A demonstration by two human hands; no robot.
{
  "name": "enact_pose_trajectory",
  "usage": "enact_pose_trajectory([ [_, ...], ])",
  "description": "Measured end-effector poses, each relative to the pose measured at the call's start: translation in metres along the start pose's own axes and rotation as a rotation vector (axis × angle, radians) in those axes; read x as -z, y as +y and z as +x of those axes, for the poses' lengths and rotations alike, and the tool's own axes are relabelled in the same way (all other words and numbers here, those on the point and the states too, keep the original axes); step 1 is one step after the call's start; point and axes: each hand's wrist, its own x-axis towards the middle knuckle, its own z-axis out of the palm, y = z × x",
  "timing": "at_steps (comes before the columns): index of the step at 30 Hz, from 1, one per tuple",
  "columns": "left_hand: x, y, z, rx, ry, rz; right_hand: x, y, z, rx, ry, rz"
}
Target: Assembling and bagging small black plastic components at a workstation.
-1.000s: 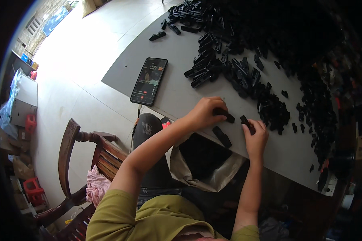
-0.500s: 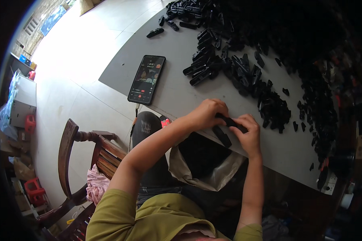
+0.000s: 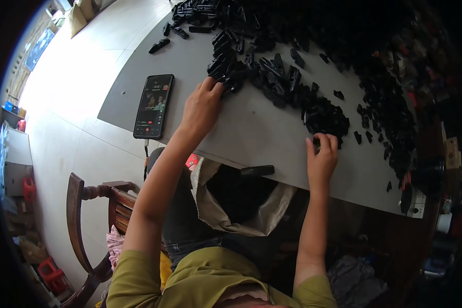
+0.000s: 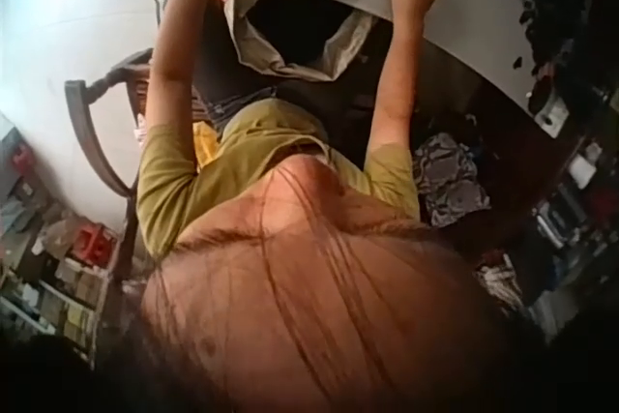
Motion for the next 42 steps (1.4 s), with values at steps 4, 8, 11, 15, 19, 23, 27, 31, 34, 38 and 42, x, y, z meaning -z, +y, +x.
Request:
enact_pose_trajectory([
  [4,-0.002,0.005,-0.009,-0.013,0.015,-0.011,-0.005,0.009,0.001,0.03,-0.042,-0.146],
  [8,-0.001,0.019,-0.019,-0.08,0.019,-0.157,-0.006,0.001,0.001,-0.005,0.115,-0.103],
  [11,-0.003,0.028,-0.021,-0.033,-0.123,-0.473,-0.006,0.004,0.004,-0.027,0.163,-0.219],
  [15,-0.014,0.029,-0.022,0.174,-0.324,-0.789,-0.009,0.008,0.003,-0.04,0.041,-0.191],
  [19,-0.004,0.039,-0.023,0.229,-0.263,-0.842,-0.008,0.009,-0.005,-0.037,0.054,-0.088],
  [23,-0.01,0.043,-0.019,0.251,-0.253,-0.784,0.003,0.029,-0.014,-0.584,0.048,0.952],
  [27,-0.007,0.045,-0.02,0.181,-0.3,-0.744,0.011,-0.002,-0.011,-0.679,-0.057,1.411],
  [31,-0.004,0.043,-0.021,0.029,-0.409,-0.789,0.0,-0.009,-0.014,-0.463,-0.324,1.033],
  [34,-0.022,0.039,-0.028,-0.099,-0.193,-0.787,-0.013,-0.028,-0.008,0.156,-0.271,0.511],
  [38,-0.024,0.038,-0.035,-0.07,-0.155,-0.736,-0.01,-0.04,-0.007,0.143,-0.342,0.318],
  [42,-0.03,0.035,-0.036,-0.209,-0.106,-0.657,-0.013,-0.028,-0.004,0.286,-0.277,0.329],
])
